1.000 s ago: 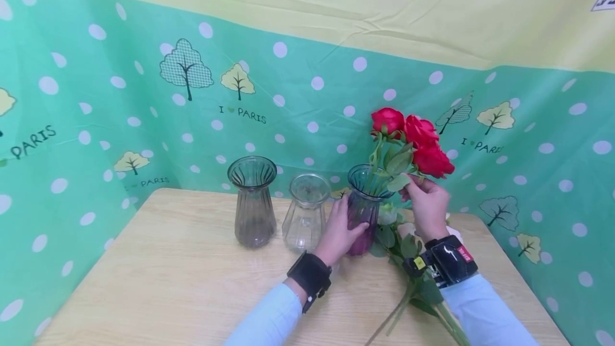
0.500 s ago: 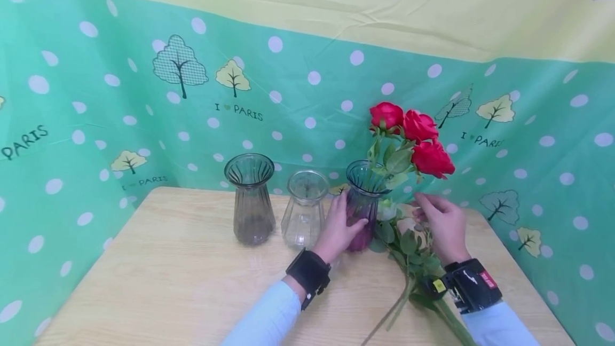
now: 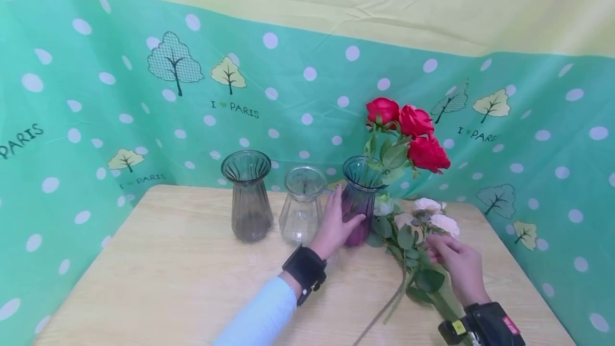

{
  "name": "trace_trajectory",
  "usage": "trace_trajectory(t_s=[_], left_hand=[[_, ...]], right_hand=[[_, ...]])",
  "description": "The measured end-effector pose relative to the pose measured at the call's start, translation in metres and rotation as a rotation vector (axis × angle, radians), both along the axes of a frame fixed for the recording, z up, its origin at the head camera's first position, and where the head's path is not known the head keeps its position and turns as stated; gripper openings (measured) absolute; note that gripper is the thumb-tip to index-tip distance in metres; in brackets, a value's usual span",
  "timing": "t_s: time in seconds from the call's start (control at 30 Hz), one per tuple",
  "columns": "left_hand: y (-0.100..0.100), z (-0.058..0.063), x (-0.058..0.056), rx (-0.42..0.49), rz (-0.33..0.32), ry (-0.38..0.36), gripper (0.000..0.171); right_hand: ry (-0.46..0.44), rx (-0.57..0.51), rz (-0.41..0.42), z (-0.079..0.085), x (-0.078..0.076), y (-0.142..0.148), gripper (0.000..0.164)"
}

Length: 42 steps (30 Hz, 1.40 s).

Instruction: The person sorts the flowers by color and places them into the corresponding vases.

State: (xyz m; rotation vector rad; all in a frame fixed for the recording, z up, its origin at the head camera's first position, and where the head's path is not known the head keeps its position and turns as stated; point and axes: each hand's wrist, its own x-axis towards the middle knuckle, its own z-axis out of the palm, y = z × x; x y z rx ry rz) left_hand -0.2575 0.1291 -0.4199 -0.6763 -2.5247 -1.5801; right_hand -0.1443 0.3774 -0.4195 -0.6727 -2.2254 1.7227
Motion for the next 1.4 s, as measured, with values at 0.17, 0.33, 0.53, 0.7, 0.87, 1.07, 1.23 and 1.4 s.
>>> trace_trajectory(t_s=[0.17,0.33,0.53,0.7,0.87,1.07,1.23,1.4], left_hand=[[-0.008,0.002,0.007,-0.017,0.011,0.045,0.088],[-0.02,0.005,0.017,0.017,-0.008,0.069,0.076],[-0.043,0.01,0.031,0.056,-0.007,0.068,0.056],[-0.064,0.01,0.04,0.074,0.051,0.062,0.054],[-0.088,0.01,0.045,0.109,0.13,0.072,0.05],[-0.108,0.01,0.038,0.154,0.222,0.029,0.054],[-0.115,0.01,0.029,0.117,0.253,0.001,0.064],[-0.118,0.006,0.018,0.063,0.262,-0.043,0.072]], right_hand=[[-0.073,0.005,0.074,-0.023,0.006,0.006,0.053],[-0.148,0.087,0.122,-0.012,0.014,-0.016,0.047],[-0.222,0.146,0.18,-0.007,0.013,-0.026,0.039],[-0.265,0.199,0.204,-0.011,0.011,-0.026,0.037],[-0.287,0.215,0.223,-0.012,0.01,-0.027,0.037],[-0.297,0.185,0.258,-0.013,0.005,-0.027,0.036],[-0.314,0.14,0.268,-0.015,0.002,-0.025,0.035],[-0.328,0.13,0.285,-0.017,-0.002,-0.024,0.038]])
